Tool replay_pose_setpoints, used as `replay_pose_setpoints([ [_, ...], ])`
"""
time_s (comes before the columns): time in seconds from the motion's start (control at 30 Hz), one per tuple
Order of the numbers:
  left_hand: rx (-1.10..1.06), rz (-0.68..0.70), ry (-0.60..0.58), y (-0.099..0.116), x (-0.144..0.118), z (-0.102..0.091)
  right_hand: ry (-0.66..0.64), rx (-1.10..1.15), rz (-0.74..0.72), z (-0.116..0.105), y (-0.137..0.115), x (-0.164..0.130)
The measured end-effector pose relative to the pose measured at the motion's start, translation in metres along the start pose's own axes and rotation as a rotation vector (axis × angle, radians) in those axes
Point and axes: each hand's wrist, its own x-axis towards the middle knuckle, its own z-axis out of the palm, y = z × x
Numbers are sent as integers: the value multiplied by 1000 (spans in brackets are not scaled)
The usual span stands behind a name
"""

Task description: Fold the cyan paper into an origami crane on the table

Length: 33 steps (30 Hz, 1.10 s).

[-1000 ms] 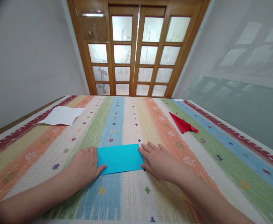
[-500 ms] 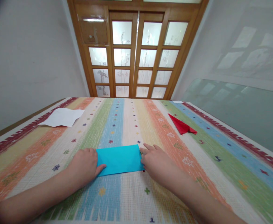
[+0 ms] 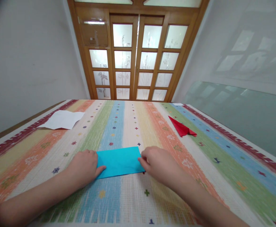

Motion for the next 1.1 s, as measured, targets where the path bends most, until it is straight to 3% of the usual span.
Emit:
replay_pose_setpoints([
  [0.1, -28, 6, -58, -4, 4, -10, 66, -28, 41, 10, 10, 15],
  [0.2, -29, -11, -102, -11, 11, -20, 85, -12, 9, 34, 25, 25],
  [0.37, -123, 36, 7, -19, 22, -14, 42, -69, -13, 61, 39, 30],
  [0.7, -389, 249, 59, -10, 24, 13, 50, 4, -31, 62, 33, 27],
  [1.1, -425, 199, 84, -11, 26, 20, 146, 291, -68, 68, 35, 28],
])
